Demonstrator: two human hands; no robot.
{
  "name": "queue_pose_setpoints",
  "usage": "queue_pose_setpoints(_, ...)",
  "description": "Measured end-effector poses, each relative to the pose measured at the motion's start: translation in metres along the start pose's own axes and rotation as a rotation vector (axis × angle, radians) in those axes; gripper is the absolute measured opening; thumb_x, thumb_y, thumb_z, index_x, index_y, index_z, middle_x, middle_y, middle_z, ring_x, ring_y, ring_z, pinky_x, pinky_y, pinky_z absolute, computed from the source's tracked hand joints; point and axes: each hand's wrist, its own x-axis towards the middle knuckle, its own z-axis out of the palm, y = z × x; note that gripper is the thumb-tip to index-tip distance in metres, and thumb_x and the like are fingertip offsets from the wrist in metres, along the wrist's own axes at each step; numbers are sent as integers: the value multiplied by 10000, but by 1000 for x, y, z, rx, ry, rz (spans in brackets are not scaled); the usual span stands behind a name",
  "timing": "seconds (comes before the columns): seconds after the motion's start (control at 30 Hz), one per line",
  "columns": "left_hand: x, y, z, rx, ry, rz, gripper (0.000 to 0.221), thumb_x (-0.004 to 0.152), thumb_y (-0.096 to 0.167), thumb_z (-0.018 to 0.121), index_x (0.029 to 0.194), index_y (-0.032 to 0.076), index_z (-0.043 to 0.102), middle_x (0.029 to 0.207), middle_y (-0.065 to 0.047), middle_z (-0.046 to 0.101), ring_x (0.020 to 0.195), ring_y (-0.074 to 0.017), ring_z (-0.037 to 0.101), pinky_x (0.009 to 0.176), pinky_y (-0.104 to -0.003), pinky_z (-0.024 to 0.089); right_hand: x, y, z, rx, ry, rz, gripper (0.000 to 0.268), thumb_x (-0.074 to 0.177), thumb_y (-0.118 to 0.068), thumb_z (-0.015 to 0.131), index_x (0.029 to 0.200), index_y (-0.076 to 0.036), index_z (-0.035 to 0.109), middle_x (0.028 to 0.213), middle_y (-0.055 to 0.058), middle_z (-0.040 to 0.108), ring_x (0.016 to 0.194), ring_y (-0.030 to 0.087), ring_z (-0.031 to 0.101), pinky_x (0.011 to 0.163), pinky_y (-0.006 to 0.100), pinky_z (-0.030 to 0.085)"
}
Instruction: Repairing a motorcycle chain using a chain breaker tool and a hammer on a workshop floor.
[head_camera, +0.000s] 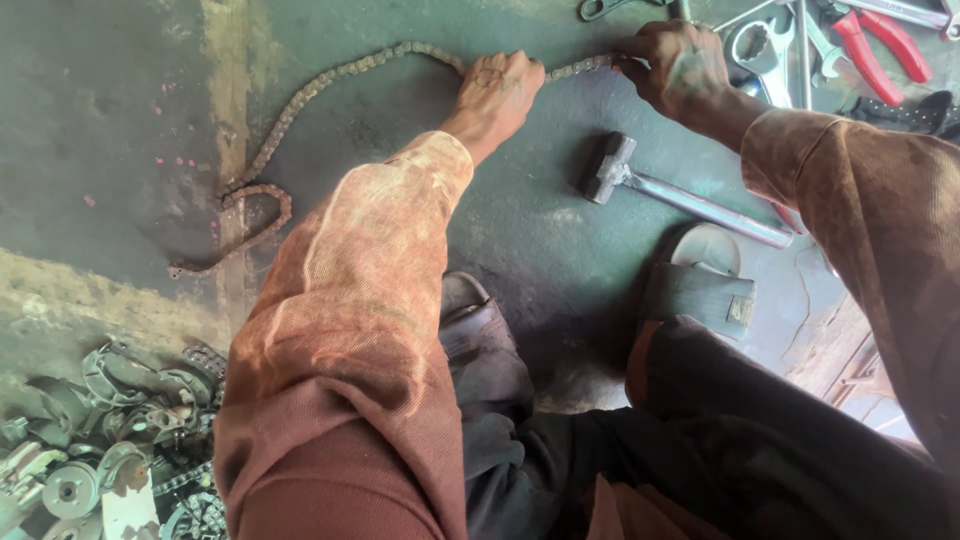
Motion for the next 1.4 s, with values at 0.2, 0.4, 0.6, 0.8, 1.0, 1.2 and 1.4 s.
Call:
queue_pose_setpoints(0.2, 3, -1, -1, 0, -80, -37, 129, 882, 61, 676, 1010, 77, 668, 956, -117, 648, 905, -278, 644, 844, -440, 498, 1, -1, 0, -69, 24, -63, 209, 1046, -317, 736, 1183, -170, 792, 1058, 39, 739, 887, 293, 714, 715, 440, 577)
queue_pose_setpoints(0.4, 3, 3, -5, 8, -152, -71, 143, 898, 51, 692, 1039, 63, 668, 965, -126, 652, 908, -271, 650, 858, -440, 498, 3, -6, -3, -99, -25, -24, 215, 1050, -328, 722, 1194, -183, 787, 1061, 38, 739, 878, 279, 715, 676, 437, 576)
queue_pose_setpoints(0.6, 10, 23, -22, -235, -68, -278, 497, 836, 231, 804, 1239, 11, 617, 1171, -204, 616, 1069, -357, 601, 932, -491, 454, 5, -6, 0, -96, -11, -45, 203, 1046, -326, 717, 1189, -202, 790, 1049, 35, 739, 865, 283, 718, 677, 436, 576)
queue_pose_setpoints(0.8, 23, 66, -4, -319, 253, -283, 492, 820, 271, 825, 1220, 56, 636, 1241, -184, 572, 1177, -390, 526, 996, -519, 417, 2, -4, 3, -101, 33, -29, 203, 1033, -352, 736, 1167, -209, 790, 1045, 42, 741, 875, 302, 717, 694, 448, 575)
queue_pose_setpoints(1.0, 14, 106, -4, -199, 491, -421, 376, 924, 297, 742, 1234, 106, 646, 1235, -112, 567, 1211, -336, 523, 1092, -553, 365, 0, 6, 9, -60, 104, -62, 186, 998, -335, 740, 1124, -206, 786, 1074, 40, 739, 969, 298, 710, 759, 436, 584)
queue_pose_setpoints(1.2, 28, 112, -4, -218, 556, -573, 346, 894, 351, 727, 1168, 142, 688, 1185, -79, 608, 1189, -326, 530, 1055, -553, 347, 5, 2, 4, -81, 60, -67, 197, 982, -318, 733, 1134, -202, 781, 1062, 35, 738, 957, 295, 705, 737, 436, 582)
queue_pose_setpoints(1.4, 29, 115, 8, -255, 630, -568, 262, 904, 319, 755, 1108, 157, 727, 1128, -42, 639, 1157, -308, 543, 1068, -524, 361, -2, 5, 1, -63, 25, -61, 208, 1022, -324, 717, 1184, -202, 767, 1049, 49, 732, 944, 296, 707, 740, 447, 580)
